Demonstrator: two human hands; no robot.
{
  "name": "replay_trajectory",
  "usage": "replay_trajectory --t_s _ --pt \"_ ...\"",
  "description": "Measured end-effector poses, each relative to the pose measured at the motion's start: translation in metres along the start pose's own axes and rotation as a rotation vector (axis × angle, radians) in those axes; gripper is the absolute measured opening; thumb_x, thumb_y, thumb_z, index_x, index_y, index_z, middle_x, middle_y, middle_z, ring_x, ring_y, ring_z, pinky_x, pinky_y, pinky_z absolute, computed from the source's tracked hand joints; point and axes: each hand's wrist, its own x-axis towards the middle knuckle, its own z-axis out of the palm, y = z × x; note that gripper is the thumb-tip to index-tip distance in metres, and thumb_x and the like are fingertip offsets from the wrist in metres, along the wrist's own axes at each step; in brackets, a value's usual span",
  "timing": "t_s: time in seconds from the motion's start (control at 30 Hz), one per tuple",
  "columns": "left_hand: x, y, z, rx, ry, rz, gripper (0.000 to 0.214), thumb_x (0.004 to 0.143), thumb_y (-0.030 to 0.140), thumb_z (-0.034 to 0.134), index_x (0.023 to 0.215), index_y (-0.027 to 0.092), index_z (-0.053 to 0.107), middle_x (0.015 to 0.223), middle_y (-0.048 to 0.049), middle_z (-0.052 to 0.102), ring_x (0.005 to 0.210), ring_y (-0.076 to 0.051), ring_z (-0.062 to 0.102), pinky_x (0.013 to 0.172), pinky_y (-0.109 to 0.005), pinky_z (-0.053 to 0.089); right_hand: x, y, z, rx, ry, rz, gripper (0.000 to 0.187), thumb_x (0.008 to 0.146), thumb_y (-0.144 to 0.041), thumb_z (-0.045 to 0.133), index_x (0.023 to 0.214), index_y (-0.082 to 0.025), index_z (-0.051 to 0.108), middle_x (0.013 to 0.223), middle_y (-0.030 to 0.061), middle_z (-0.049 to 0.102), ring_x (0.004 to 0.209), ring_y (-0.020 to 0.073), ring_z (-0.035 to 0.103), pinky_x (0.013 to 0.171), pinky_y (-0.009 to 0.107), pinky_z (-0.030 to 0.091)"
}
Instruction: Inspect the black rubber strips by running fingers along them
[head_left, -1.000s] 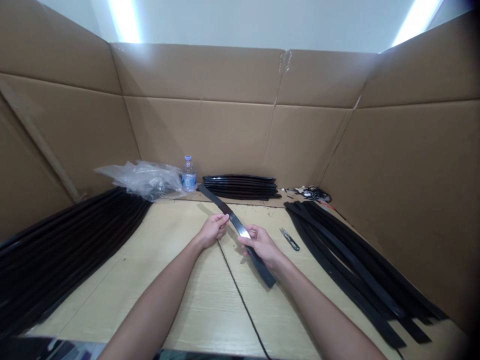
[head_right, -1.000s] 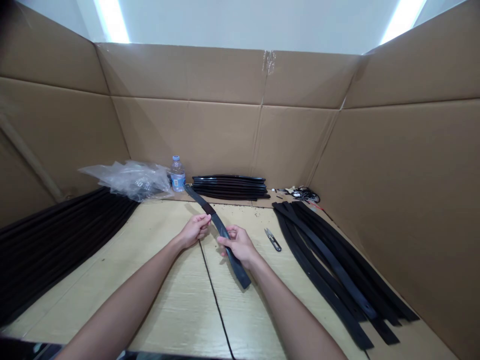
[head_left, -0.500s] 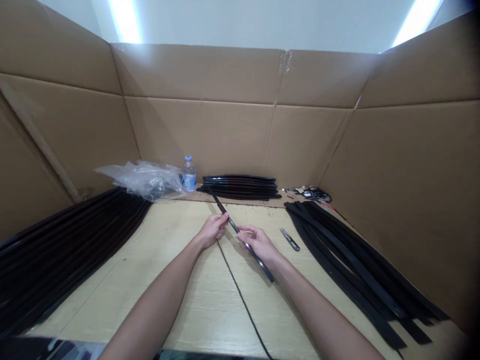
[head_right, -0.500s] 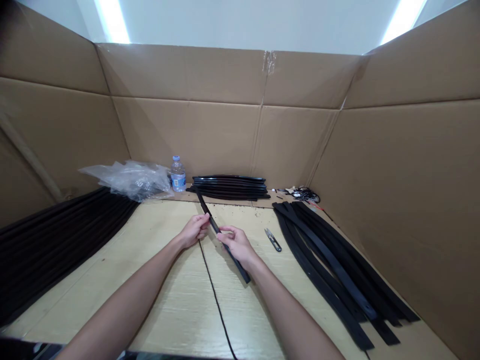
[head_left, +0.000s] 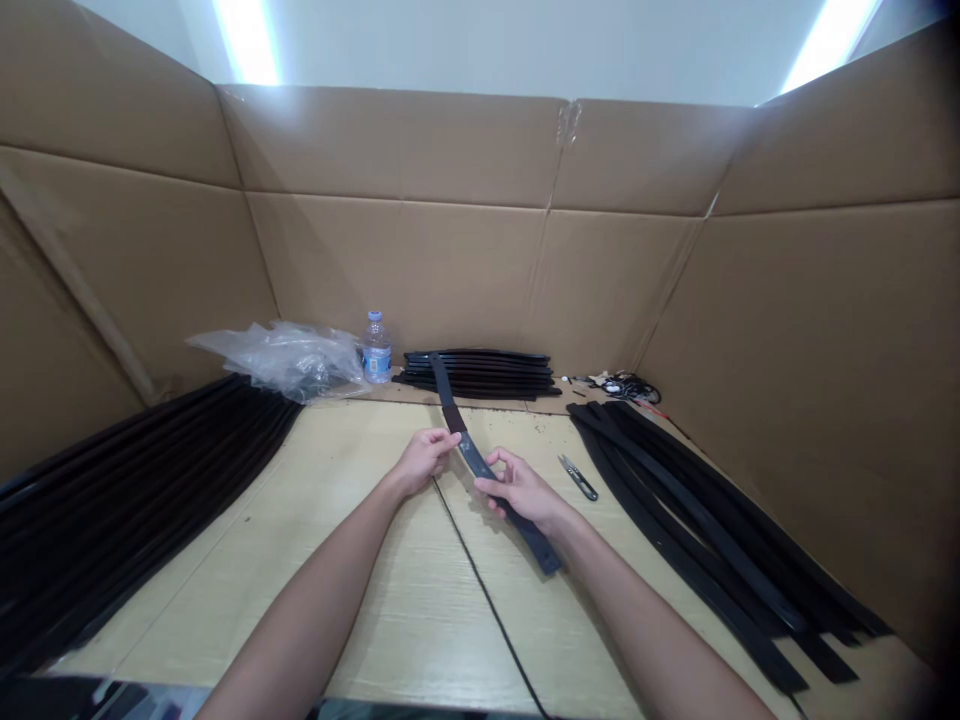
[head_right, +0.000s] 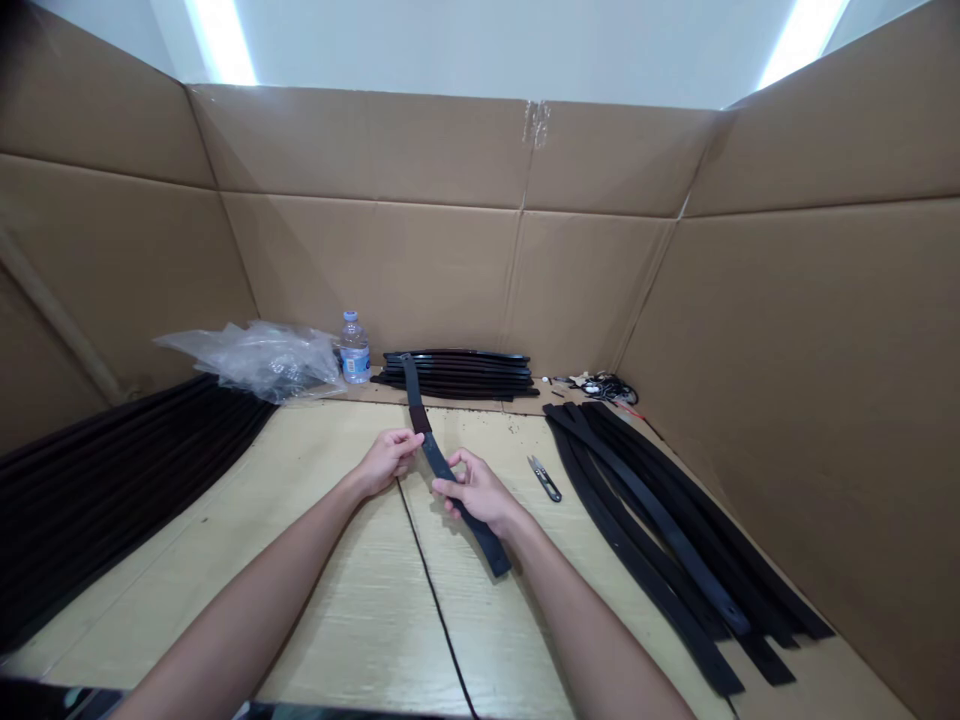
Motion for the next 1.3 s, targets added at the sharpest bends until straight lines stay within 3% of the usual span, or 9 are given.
replay_trajectory --t_s 0.17,0.33,0.6,0.77,0.87,1.07,1.3 --pt "0.001 0.000 0.000 0.023 0.064 0.024 0.041 0.064 0.048 0.064 0.066 0.015 0.040 0.046 0.0100 0.022 0.033 0.003 0.017 0.036 -0.015 0.006 0.007 0.004 -0.003 0.172 0.064 0.082 0.032 0.072 -0.034 0.067 0.092 -0.020 0.046 0.075 0.0036 0.063 0.051 0.0080 0.051 0.042 0.016 0.036" --pt "0.000 0.002 0.002 0.036 0.054 0.019 0.041 0.064 0.048 0.065 0.068 0.015 0.042 0.046 0.0100 0.023 0.033 0.003 0.018 0.035 -0.014 0.007 0.011 0.008 -0.004 0.217 0.123 0.151 0.040 0.073 -0.026 0.066 0.108 -0.019 0.050 0.074 0.0028 0.061 0.047 0.0077 0.050 0.040 0.018 0.039" --pt "0.001 0.001 0.001 0.009 0.019 0.011 0.044 0.065 0.049 0.063 0.065 0.016 0.034 0.048 0.0100 0.022 0.034 0.003 0.017 0.035 -0.014 0.007 0.009 0.008 0.005 0.164 0.162 0.111 0.025 0.066 -0.025 0.073 0.077 -0.013 0.054 0.063 -0.0026 0.053 0.043 0.0057 0.049 0.041 0.019 0.043" --pt "0.002 -0.001 0.000 0.006 0.007 -0.001 0.044 0.065 0.048 0.063 0.065 0.016 0.033 0.047 0.0100 0.023 0.034 0.003 0.018 0.036 -0.014 0.007 0.007 0.008 0.007 0.143 0.184 0.062 0.039 0.062 -0.026 0.075 0.085 -0.018 0.045 0.057 -0.0050 0.054 0.043 0.0081 0.050 0.039 0.019 0.041" --pt "0.002 -0.002 0.000 0.004 0.002 -0.005 0.043 0.065 0.047 0.063 0.065 0.016 0.034 0.047 0.0100 0.022 0.034 0.003 0.017 0.036 -0.014 0.007 0.008 0.008 0.007 0.100 0.188 0.016 0.043 0.063 -0.031 0.075 0.088 -0.019 0.042 0.064 -0.0007 0.061 0.044 0.0088 0.050 0.035 0.016 0.035" --pt "0.001 -0.001 0.000 0.003 0.018 0.003 0.041 0.066 0.047 0.063 0.066 0.016 0.036 0.048 0.0099 0.021 0.034 0.003 0.016 0.036 -0.014 0.007 0.012 0.006 0.007 0.168 0.218 0.013 0.035 0.072 -0.045 0.063 0.081 -0.019 0.041 0.070 0.0033 0.064 0.044 0.0090 0.050 0.036 0.017 0.033" --pt "0.002 -0.001 -0.001 0.007 0.012 0.000 0.040 0.065 0.047 0.064 0.070 0.015 0.041 0.046 0.0101 0.021 0.034 0.003 0.017 0.036 -0.013 0.006 0.011 0.007 0.007 0.164 0.224 -0.002 0.030 0.068 -0.036 0.070 0.080 -0.016 0.050 0.070 0.0020 0.062 0.051 0.0076 0.051 0.044 0.017 0.037"
